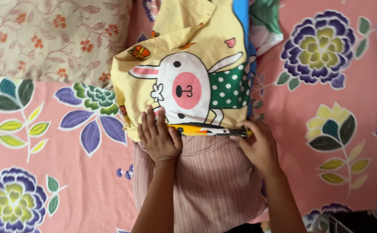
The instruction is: The person places a pillow on a bed, then inserts it into a pillowcase with a cartoon rabbit print. They adjust the fabric around the pillow and smooth the surface. The person repeats the process with a second pillow and a different pillowcase.
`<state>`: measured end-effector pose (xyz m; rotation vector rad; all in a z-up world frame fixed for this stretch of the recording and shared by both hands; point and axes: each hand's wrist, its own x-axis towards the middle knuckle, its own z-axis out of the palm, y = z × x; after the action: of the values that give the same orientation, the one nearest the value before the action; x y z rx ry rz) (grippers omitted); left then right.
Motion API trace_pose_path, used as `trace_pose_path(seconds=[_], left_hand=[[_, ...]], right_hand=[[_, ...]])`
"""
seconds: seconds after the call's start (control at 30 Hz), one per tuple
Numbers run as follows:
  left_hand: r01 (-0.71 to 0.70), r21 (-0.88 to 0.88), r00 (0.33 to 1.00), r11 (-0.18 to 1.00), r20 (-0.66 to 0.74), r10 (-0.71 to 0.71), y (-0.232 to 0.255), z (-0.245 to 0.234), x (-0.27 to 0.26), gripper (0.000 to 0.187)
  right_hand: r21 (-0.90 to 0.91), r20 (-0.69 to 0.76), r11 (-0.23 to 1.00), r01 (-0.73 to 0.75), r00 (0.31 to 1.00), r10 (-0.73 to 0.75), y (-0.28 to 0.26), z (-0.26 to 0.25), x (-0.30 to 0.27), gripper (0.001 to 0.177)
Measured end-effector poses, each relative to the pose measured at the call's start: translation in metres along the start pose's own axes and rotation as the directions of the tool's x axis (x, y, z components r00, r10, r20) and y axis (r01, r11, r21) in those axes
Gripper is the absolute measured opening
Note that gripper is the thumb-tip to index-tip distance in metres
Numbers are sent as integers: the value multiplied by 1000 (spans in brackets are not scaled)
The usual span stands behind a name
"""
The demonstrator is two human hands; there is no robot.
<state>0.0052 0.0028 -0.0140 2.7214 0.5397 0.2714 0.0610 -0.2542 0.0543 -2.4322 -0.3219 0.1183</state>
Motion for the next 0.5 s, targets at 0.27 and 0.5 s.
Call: trace_pose_path(seconds=[0.27, 0.5], left_hand=[[-70, -74, 997, 995, -42, 67, -1, -8, 3, 67], [-170, -169, 985, 971, -58, 163, -1, -25, 3, 74]], right_hand=[[-98, -107, 958, -271, 960, 260, 9, 43, -7, 32], [-188, -273, 958, -218, 948, 162, 19, 65, -33, 51]])
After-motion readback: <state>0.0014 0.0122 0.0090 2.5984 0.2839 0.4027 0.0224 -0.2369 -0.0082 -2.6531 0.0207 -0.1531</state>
